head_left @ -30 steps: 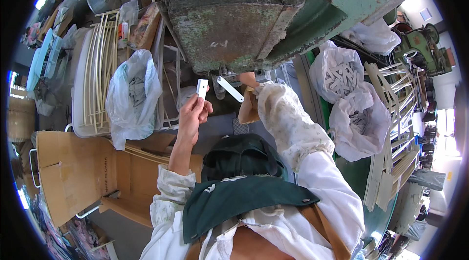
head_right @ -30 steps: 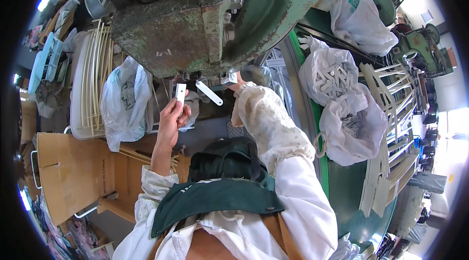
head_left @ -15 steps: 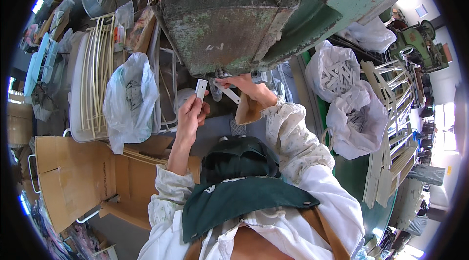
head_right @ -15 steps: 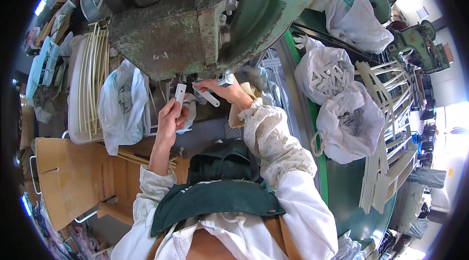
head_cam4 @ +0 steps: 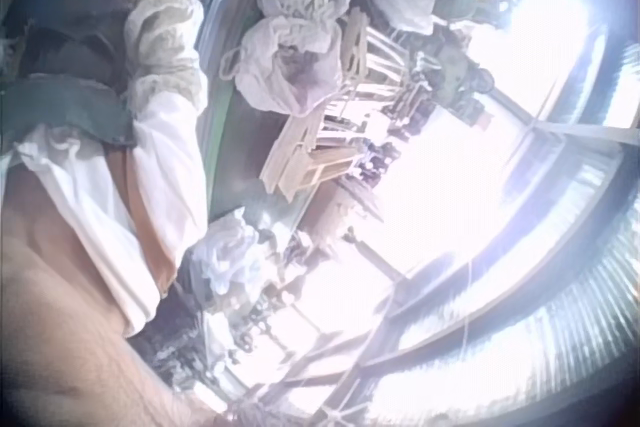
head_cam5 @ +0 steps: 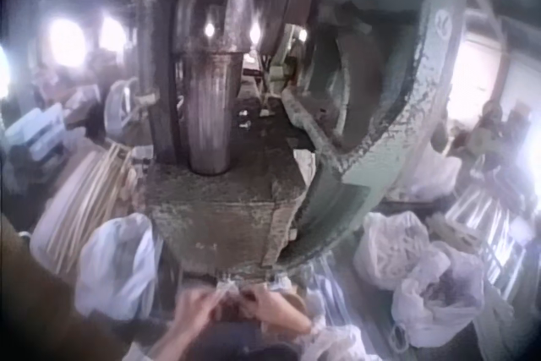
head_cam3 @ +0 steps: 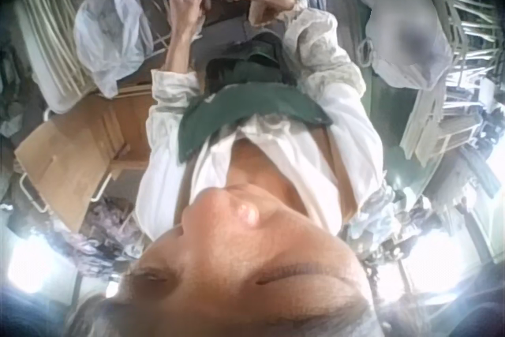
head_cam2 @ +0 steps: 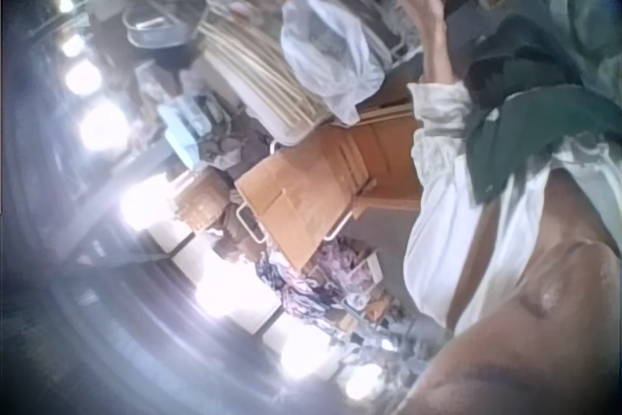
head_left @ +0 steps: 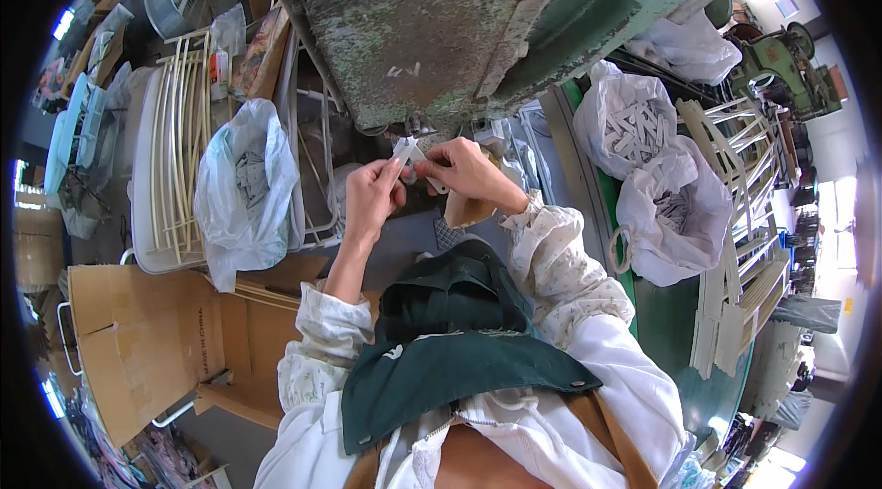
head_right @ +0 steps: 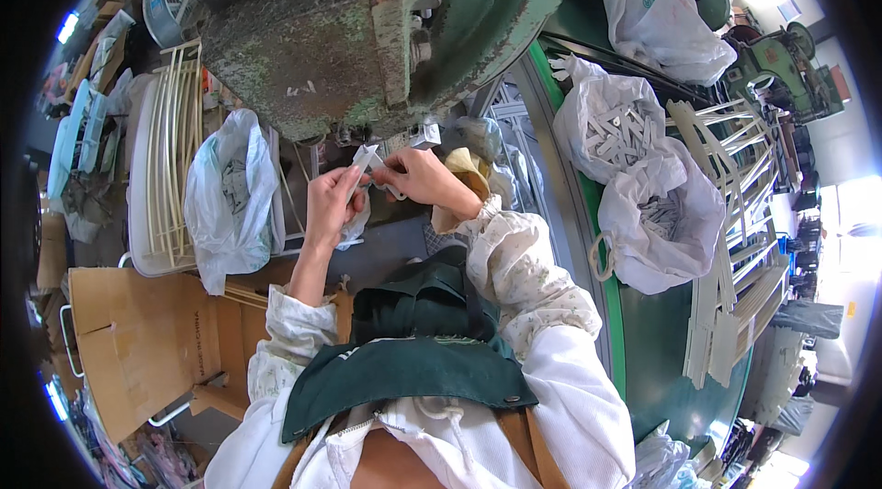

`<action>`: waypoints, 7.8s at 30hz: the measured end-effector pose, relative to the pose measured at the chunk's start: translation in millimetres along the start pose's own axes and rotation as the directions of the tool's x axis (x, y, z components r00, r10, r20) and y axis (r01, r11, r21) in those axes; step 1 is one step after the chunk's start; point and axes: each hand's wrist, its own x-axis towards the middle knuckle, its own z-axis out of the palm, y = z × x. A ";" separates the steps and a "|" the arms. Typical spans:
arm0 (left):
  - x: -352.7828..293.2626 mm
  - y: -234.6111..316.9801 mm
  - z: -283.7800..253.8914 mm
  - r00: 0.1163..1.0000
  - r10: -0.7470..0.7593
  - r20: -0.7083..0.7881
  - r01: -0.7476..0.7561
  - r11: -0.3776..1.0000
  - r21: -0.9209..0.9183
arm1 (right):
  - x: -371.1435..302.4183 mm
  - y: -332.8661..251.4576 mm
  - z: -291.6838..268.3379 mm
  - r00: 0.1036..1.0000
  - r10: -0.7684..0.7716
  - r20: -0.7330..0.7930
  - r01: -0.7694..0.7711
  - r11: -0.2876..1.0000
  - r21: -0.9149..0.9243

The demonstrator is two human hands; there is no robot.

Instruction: The person repeatedly picks up small white plastic pieces from a bag and assembles them by hand into larger units. They then place the assembled units into a nearby bag.

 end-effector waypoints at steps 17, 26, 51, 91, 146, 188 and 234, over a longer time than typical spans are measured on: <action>-2.6 5.4 -19.4 0.997 -0.081 0.003 0.081 0.994 -0.068 | -18.2 -5.0 -2.1 0.972 0.125 0.197 -0.193 0.905 0.379; -41.4 -4.7 -33.7 0.975 -0.093 0.202 0.147 0.951 -0.273 | -88.1 45.1 -48.7 0.827 0.405 -0.391 -0.113 0.800 0.589; 66.9 -96.6 -263.1 0.724 0.657 -0.209 0.085 0.215 0.973 | -111.4 138.8 -14.4 0.954 0.295 -0.046 -0.287 0.949 0.130; 67.6 -99.4 -306.1 0.772 0.443 -0.455 0.016 0.703 0.711 | 295.9 32.4 272.5 0.782 -0.474 0.404 0.623 0.606 -0.495; -74.2 -54.6 201.0 0.108 -0.496 0.862 0.760 0.600 0.251 | -375.5 200.5 -244.4 0.373 -0.228 -0.900 -0.657 0.620 -0.429; -43.5 -65.9 242.7 0.510 -0.373 0.775 0.788 0.565 -0.246 | -328.7 293.3 -294.9 0.868 0.302 -0.394 -0.496 0.489 -0.718; -34.6 -15.0 62.5 0.887 0.132 -0.443 -0.280 0.916 -0.289 | 59.1 121.8 -27.0 0.959 -0.285 0.004 0.238 0.793 -0.560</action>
